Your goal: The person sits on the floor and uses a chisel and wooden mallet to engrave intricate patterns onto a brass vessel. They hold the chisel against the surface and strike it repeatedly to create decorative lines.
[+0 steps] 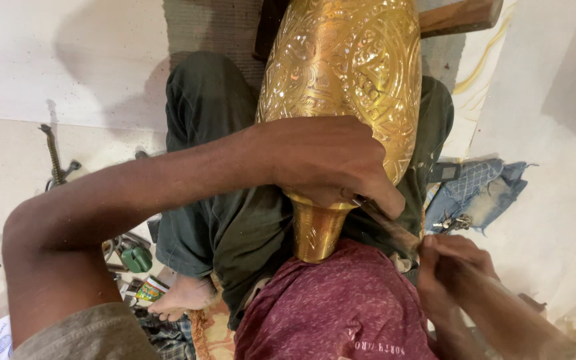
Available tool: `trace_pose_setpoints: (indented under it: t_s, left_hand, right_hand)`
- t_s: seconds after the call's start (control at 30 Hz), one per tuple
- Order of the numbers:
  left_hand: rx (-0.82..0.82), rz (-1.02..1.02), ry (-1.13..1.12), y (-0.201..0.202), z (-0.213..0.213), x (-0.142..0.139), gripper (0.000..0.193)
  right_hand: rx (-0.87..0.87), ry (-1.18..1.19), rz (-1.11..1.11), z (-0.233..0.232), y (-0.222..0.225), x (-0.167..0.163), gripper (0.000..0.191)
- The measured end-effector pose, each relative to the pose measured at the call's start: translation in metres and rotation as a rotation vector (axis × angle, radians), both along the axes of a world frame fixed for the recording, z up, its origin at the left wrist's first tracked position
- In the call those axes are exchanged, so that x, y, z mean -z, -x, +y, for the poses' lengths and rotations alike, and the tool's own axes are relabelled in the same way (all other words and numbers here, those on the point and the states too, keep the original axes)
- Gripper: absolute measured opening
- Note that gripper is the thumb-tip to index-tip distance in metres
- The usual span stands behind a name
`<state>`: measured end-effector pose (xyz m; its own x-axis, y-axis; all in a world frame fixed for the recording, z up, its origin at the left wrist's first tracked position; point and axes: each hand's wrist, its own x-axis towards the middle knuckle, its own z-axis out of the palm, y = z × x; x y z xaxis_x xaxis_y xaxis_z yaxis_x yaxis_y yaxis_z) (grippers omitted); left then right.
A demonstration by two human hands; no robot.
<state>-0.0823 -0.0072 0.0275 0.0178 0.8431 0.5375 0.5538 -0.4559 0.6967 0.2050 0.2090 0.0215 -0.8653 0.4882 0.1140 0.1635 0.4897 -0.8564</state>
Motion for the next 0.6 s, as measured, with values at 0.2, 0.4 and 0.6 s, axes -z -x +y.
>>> trace_pose_setpoints:
  t_s: [0.2, 0.4, 0.6]
  left_hand:
    - [-0.005, 0.051, 0.102, 0.002, -0.001, 0.000, 0.016]
    - [0.013, 0.068, 0.074, 0.001, 0.002, -0.003, 0.015]
    - [0.013, 0.051, 0.096, 0.002, 0.000, -0.002, 0.015]
  right_hand:
    - [0.000, -0.034, 0.080, -0.014, 0.017, -0.015, 0.025]
    - [-0.007, 0.090, 0.142, -0.015, 0.012, -0.010, 0.026]
    - [0.004, -0.003, 0.145, -0.012, 0.011, -0.012, 0.028]
